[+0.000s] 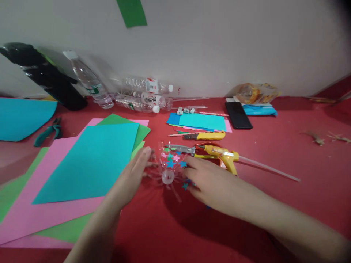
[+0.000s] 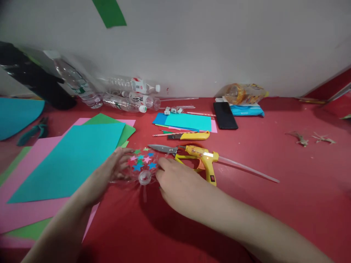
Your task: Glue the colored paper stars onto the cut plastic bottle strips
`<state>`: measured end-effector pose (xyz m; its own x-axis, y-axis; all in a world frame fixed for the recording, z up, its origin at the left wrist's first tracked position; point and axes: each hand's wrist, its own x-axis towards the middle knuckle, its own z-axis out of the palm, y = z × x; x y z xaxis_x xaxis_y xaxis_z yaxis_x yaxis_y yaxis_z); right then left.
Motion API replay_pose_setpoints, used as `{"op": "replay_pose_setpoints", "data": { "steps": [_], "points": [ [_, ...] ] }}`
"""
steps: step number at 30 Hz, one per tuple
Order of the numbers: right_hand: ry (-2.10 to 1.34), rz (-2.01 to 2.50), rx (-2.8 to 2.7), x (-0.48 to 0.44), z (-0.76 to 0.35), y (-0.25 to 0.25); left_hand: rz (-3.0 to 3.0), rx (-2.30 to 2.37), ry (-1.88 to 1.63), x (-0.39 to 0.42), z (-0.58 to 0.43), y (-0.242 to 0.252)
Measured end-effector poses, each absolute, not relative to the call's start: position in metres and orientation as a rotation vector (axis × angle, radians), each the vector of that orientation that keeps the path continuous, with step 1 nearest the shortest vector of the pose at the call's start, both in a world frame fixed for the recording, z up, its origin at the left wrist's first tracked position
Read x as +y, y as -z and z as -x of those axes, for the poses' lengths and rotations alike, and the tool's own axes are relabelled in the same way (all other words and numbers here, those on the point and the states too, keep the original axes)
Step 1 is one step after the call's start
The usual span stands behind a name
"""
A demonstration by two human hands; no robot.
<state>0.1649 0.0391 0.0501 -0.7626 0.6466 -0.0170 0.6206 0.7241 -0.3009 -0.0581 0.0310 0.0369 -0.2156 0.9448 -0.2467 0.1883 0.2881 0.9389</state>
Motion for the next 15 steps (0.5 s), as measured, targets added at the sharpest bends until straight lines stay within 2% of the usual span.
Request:
{"op": "replay_pose_setpoints", "data": {
  "steps": [5,15],
  "points": [
    [-0.360,1.000,-2.856,0.043,-0.161,-0.037,-0.832,1.491,-0.926,0.033,0.050,-0.042],
    [-0.405,0.999,-2.757,0.044,-0.160,-0.045,-0.912,1.485,-0.931,0.030,0.056,-0.039]
  ]
}}
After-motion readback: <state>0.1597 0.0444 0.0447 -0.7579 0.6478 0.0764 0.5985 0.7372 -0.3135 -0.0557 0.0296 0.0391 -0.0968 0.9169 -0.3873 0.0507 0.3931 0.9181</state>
